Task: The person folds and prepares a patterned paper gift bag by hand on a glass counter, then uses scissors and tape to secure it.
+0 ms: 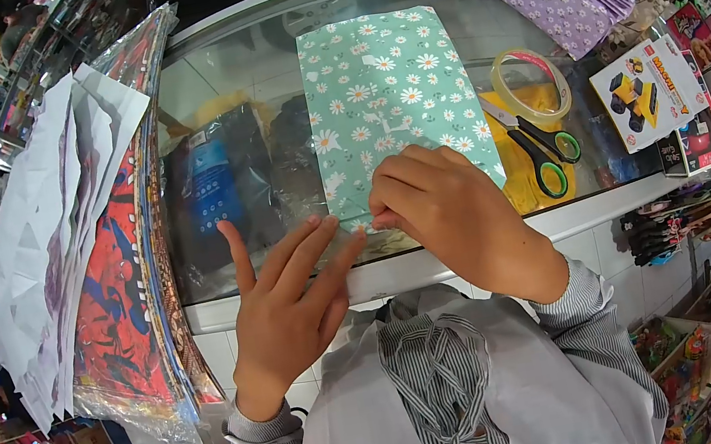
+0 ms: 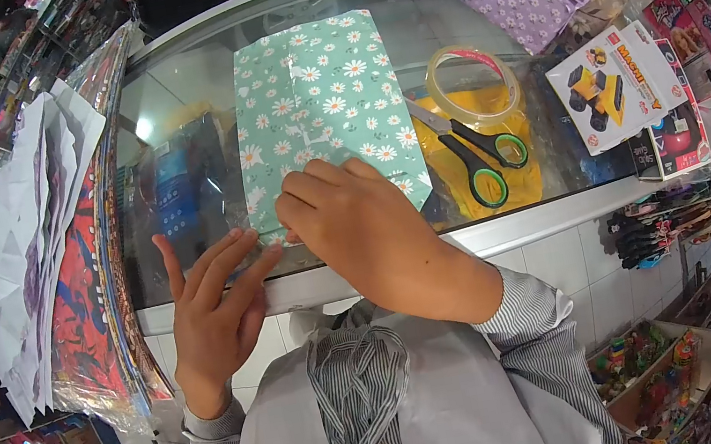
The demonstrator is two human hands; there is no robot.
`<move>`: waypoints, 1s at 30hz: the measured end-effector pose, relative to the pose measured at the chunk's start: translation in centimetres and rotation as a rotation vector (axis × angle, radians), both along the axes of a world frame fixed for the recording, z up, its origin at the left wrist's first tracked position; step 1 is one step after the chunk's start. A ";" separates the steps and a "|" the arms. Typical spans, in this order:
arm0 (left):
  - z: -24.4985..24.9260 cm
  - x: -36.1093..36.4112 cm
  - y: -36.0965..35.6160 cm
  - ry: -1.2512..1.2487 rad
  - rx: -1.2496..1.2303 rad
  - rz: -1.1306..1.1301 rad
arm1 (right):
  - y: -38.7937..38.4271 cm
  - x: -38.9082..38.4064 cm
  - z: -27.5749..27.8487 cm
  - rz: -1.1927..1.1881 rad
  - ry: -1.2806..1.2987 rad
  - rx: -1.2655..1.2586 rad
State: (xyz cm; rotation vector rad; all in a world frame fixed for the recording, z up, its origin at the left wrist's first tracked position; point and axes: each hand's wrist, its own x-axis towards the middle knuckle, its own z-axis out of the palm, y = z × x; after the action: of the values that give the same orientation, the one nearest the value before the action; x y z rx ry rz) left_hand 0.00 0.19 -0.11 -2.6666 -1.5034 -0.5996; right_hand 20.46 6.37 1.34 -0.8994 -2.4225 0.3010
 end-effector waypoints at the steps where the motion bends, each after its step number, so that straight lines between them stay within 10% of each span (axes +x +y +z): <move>1: 0.0 0.1 -0.1 0.014 0.002 0.006 | 0.0 0.0 0.0 0.004 -0.001 -0.008; 30: 0.1 -0.3 0.0 0.035 -0.029 -0.033 | -3.9 3.2 0.3 -0.192 -0.181 0.067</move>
State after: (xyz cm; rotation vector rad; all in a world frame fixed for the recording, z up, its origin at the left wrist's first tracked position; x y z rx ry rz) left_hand -0.26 0.20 -0.02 -2.7135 -1.4736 -0.5332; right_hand 23.70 2.44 1.69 -1.1631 -2.4670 0.0696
